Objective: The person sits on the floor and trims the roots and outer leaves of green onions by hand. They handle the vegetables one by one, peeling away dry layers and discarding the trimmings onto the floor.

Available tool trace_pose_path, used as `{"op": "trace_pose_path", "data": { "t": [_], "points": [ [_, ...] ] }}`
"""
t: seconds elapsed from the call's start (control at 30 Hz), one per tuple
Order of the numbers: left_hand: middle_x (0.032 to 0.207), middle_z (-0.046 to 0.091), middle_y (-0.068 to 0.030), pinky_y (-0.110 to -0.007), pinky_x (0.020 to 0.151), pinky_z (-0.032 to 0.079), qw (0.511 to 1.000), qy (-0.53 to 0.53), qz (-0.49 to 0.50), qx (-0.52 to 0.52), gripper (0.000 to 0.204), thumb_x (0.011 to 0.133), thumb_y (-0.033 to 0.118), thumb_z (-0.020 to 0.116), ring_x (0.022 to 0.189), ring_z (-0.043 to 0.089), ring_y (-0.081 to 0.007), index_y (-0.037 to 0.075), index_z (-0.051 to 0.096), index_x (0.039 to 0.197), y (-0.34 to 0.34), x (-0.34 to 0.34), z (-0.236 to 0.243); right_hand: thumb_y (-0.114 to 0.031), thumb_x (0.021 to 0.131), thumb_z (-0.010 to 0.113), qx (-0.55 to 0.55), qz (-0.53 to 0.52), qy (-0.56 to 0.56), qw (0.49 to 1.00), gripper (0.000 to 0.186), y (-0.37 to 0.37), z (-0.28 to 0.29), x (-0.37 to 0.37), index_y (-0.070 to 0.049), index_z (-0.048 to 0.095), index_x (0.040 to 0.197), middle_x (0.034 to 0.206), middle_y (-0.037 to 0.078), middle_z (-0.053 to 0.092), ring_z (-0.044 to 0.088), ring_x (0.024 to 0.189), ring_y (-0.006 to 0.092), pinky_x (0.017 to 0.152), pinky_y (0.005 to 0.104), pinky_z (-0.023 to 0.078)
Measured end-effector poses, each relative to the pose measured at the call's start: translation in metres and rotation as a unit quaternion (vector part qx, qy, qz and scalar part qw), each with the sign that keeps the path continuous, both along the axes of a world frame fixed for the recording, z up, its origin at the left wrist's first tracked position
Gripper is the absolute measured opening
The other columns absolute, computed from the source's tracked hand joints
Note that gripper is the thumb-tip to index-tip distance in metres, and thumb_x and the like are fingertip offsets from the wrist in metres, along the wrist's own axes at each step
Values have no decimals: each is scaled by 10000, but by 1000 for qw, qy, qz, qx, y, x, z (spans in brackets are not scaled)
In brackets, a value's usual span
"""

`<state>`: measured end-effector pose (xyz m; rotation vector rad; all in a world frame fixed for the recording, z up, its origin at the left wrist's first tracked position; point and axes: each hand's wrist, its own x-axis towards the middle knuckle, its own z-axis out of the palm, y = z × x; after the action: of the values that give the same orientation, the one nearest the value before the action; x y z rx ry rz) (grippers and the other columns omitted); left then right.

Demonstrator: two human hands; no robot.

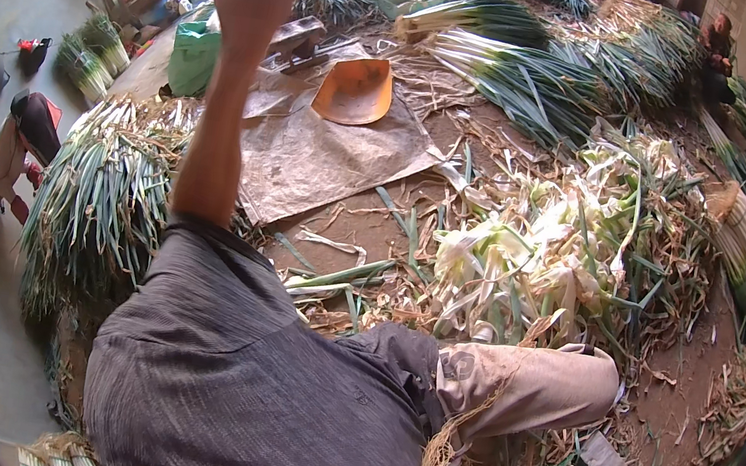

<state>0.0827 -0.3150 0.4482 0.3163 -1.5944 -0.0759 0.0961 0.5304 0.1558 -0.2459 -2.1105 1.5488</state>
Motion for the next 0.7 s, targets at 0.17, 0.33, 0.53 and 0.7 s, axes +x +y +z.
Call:
{"op": "trace_pose_path", "data": {
  "t": [0.17, 0.33, 0.53, 0.7],
  "points": [
    [476, 539, -105, -359, 494, 419, 967, -156, 101, 172, 317, 658, 250, 587, 446, 519, -189, -54, 595, 568, -167, 16, 24, -212, 896, 502, 64, 5, -54, 996, 432, 32, -13, -29, -56, 407, 1287, 875, 42, 503, 474, 732, 132, 636, 236, 406],
    [444, 524, -101, -342, 469, 399, 948, -204, 188, 156, 313, 660, 230, 566, 416, 509, -195, -51, 576, 522, -141, 20, 43, -81, 848, 502, -133, 49, -56, 988, 508, 45, -34, -30, -60, 331, 1325, 876, 14, 444, 426, 715, 89, 609, 202, 376],
    [486, 530, -88, -301, 409, 364, 947, -184, 81, 252, 342, 707, 272, 584, 391, 462, -162, -36, 580, 558, -135, 25, 43, 17, 827, 475, -38, 43, -36, 998, 536, -25, 8, -16, -65, 316, 1332, 883, 0, 434, 425, 718, 92, 586, 190, 388],
    [458, 511, -63, -302, 416, 341, 963, -234, -16, 135, 343, 711, 290, 580, 378, 453, -148, -6, 583, 537, -165, 41, 69, -30, 837, 460, -198, -3, -125, 972, 493, 21, -25, -51, -69, 360, 1318, 956, 31, 468, 458, 787, 120, 631, 218, 410]
  ]
}}
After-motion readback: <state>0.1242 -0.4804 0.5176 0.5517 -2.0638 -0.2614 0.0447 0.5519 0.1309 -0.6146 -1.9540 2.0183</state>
